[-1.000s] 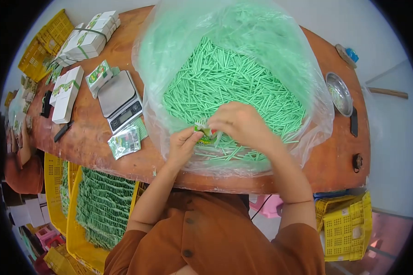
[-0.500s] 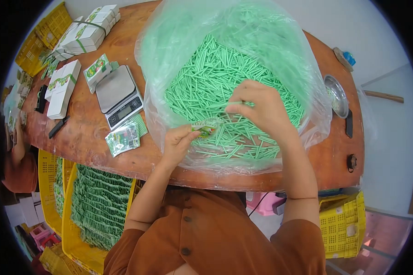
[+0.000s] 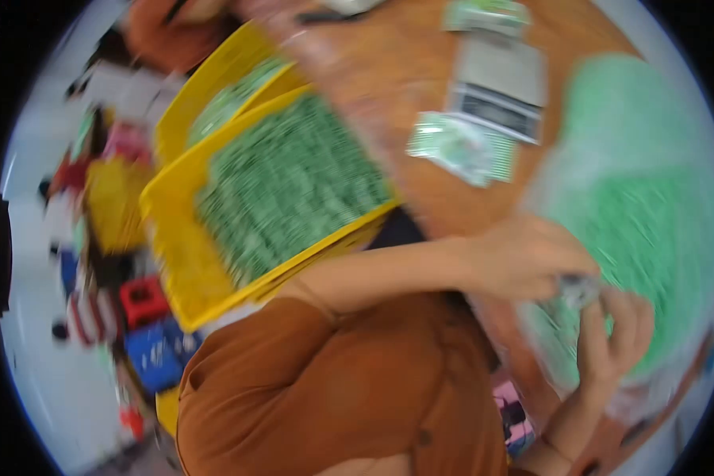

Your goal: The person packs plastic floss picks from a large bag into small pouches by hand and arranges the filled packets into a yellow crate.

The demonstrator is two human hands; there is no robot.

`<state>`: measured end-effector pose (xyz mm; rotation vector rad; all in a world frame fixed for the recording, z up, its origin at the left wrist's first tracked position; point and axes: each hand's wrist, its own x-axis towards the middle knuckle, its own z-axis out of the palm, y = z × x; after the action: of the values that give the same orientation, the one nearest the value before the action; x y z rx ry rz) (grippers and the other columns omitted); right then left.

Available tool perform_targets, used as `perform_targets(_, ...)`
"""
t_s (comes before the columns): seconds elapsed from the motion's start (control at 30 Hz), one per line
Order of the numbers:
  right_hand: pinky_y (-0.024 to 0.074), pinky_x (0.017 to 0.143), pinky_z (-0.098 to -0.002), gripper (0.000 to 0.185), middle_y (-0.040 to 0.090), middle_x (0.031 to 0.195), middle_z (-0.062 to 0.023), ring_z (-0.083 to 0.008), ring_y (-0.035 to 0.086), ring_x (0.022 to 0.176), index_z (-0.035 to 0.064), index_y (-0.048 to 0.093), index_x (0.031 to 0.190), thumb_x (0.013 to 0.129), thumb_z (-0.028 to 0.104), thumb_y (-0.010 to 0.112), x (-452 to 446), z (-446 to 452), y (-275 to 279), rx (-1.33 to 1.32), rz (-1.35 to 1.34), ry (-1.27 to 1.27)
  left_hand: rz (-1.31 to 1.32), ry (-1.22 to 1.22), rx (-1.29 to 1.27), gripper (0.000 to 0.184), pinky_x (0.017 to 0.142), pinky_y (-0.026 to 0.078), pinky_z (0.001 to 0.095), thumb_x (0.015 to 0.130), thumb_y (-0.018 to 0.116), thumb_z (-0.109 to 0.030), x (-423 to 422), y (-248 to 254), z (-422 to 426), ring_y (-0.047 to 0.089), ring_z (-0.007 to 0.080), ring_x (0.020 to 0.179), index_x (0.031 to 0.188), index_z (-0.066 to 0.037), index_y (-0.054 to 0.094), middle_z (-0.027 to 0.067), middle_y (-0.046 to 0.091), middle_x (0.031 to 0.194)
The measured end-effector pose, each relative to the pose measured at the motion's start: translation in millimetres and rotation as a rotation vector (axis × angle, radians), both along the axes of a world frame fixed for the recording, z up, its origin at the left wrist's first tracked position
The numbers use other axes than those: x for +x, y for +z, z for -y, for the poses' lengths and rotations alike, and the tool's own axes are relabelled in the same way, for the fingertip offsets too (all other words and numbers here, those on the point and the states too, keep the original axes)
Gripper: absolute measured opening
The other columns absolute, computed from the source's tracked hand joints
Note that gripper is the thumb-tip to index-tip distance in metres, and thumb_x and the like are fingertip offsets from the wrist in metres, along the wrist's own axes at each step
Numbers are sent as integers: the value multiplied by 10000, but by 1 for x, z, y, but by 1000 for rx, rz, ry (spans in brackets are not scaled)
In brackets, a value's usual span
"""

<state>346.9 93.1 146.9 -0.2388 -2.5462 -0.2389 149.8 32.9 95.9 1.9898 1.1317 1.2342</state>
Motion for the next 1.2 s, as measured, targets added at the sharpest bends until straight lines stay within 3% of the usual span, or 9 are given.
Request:
perform_targets(0.13,463,665,-374,252,572,949,-155,-311,561,763,-21,614,872,630,-82,644,-53,43,-3,-298,-12,274,-210,295,-152,301,793,478,376,697,563,-22,-58,-1,104,590,265,924,986,-93,602,91,619,929)
perform_targets(0.33,453,652,-361,213,609,856,-136,-289,577,752,0,650,889,676,-6,659,-74,58,-40,-636,51,247,-310,1646,-285,160,722,461,351,871,523,-72,-233,-70,324,600,281,843,1023,-47,565,146,621,929)
perform_targets(0.47,465,624,-351,138,646,844,-45,-231,603,749,75,667,842,704,79,662,-86,76,-66,-705,176,378,120,1245,-1244,599,1035,288,365,852,583,-288,-242,-145,417,378,285,1247,1320,23,374,177,395,1356)
perform_targets(0.53,463,610,-343,118,639,842,-51,-230,599,740,89,666,833,716,92,656,-49,66,-54,-813,-16,295,125,1155,-1195,635,1030,290,389,808,648,-276,-227,-110,379,379,294,1239,1292,47,391,197,400,1338)
perform_targets(0.6,462,598,-337,138,620,809,-56,-227,590,716,94,666,838,700,96,668,13,35,-17,-713,168,-341,-376,1177,-1101,426,943,386,386,843,619,-239,-234,-101,361,482,253,1107,1187,-12,511,161,514,1214)
perform_targets(0.67,461,588,-344,146,601,770,-58,-234,579,698,95,665,832,685,90,672,71,3,-19,-733,-160,-736,-361,1308,-830,221,850,443,354,883,558,-174,-212,-82,300,541,213,973,1048,-29,578,128,580,1084)
perform_targets(0.8,456,666,-353,229,577,831,-60,-238,561,792,85,642,905,677,73,652,106,-26,-50,-298,238,-678,93,774,-176,34,750,464,325,832,577,-13,-100,-96,160,582,203,828,862,-8,593,97,626,896)
perform_targets(0.93,425,694,-346,254,526,856,-62,-232,525,823,55,588,902,650,82,611,113,-63,-92,-169,401,-708,-16,399,79,108,618,459,277,771,628,44,-5,-92,64,575,227,704,865,1,597,119,608,833)
perform_targets(1.2,396,722,-353,199,515,828,-62,-232,509,825,61,528,845,658,96,587,126,-62,-103,-120,307,-677,14,442,27,82,505,409,239,790,618,35,8,-99,48,534,169,618,866,9,601,115,603,816)
